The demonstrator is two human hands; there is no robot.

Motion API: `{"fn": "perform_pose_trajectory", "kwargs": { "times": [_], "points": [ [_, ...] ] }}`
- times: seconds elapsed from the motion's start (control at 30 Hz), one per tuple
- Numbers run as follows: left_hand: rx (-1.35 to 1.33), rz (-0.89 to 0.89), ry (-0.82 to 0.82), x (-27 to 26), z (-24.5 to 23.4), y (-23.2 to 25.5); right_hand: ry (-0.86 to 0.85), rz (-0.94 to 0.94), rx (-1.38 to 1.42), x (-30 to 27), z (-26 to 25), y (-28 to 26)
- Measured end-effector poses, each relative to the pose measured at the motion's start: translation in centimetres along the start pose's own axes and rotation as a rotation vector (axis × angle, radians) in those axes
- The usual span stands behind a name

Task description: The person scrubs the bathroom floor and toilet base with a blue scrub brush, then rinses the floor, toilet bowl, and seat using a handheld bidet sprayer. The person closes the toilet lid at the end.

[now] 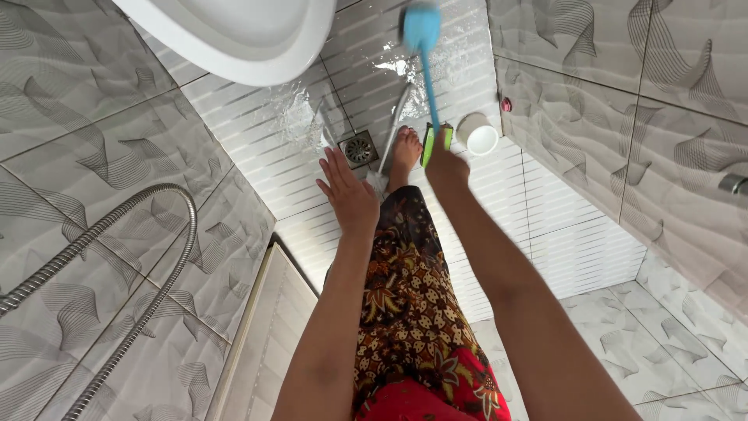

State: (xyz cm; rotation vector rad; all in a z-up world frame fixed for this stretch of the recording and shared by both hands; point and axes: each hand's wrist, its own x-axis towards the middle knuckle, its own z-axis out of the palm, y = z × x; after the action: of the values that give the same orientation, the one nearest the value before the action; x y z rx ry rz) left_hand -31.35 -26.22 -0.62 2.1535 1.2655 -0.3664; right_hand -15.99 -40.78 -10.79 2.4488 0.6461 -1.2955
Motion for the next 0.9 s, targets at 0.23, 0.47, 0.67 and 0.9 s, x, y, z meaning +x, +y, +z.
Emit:
{"fn": "perform_pose_trajectory", "kwargs": {
  "times": [0.23,0.47,0.67,0.9],
  "points": [
    [0.019,0.008,-0.065,-1.2,-0.2,-0.6,-0.115,0.045,0.006,-3.8,2.3,-0.7],
    [0.004,-0.056,-0.012,-1.8,0.1,-1.8,0.051,0.074,-0.058,8.2,-1.9,-0.5],
    [-0.003,-0.094,-0.011,-3.3,1.0,-0.9,-0.098,0.071,-0.079,-8.4,9.3,8.7],
    [-0.029,-0.125,-0.013,-4.7,3.5,1.2,-0.027,0.141,-0.040,4.3,2.5,9.5]
  ]
}}
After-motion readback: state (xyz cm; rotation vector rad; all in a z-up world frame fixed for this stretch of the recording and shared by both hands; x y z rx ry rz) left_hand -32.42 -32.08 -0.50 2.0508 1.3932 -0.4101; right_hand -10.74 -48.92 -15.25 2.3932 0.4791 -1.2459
